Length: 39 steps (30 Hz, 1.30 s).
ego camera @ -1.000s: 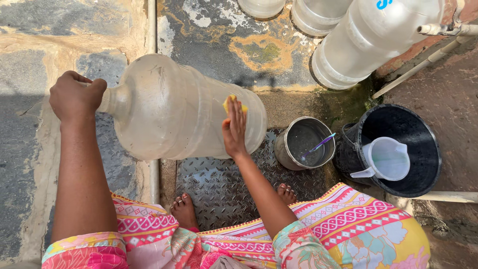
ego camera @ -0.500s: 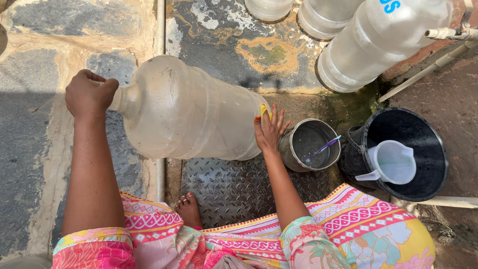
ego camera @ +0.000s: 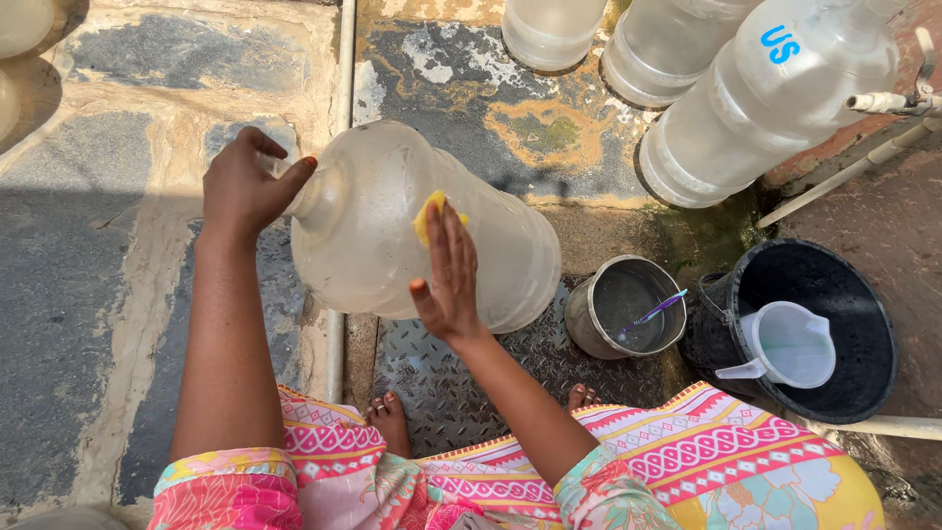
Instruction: The person cleans a large plastic water bottle using a yellow sponge, scrubbing the exterior and interior before shaking it with water.
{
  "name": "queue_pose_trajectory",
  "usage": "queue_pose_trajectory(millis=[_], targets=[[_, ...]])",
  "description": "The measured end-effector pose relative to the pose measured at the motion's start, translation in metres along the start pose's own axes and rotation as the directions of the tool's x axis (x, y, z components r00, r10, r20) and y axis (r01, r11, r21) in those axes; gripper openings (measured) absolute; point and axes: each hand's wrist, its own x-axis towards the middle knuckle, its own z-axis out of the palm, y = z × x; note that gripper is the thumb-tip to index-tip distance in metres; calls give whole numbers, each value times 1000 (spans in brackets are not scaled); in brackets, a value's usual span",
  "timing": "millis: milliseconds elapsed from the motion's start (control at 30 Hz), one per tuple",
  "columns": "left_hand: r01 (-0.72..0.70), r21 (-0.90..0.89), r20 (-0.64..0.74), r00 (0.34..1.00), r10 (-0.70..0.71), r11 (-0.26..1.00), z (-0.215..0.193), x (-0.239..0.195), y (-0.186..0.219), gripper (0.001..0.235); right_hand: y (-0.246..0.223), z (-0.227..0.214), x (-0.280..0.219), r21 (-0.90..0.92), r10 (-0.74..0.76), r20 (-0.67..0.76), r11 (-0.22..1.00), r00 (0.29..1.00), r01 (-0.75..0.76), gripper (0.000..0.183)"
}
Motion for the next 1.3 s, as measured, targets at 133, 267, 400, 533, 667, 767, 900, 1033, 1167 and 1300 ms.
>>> queue_pose_trajectory(millis=[133,267,400,533,667,767,900,1033,1167,1300], targets=[[-224,-62,-50,974,221,973,0,-9,13,52,66,-25,107,222,358,319,872,877,-437,112],[-47,25,-89,995,49,999,15,-3,19,47,67,-30,138,263,415,463,779,783,-569,115],[26,89,-177,984,-9,996,31,6,9,48,18,1,53,26,133,67,990,989,-135,98],[24,110,-184,983,-3,994,32,11,7,48,-29,26,-47,-377,-226,149,887,963,267,91],[-44,82,-161,985,57,996,32,2,22,45,-24,19,-38,-437,-194,256,851,947,293,90],[-35,56,-169,985,45,998,30,-3,31,42,-2,-5,30,-296,-59,104,951,993,87,85],[-1,58,-205,979,12,998,32,-6,30,41,26,-25,103,70,249,172,962,953,-264,83],[65,80,-222,974,-45,995,35,0,23,43,21,-5,36,-29,60,63,998,996,-58,82],[-4,92,-202,979,22,996,31,-3,12,45,25,31,-78,-280,-221,108,929,969,243,88],[-12,62,-101,995,18,998,25,-2,18,44,41,44,-92,-301,-194,36,933,980,196,91]])
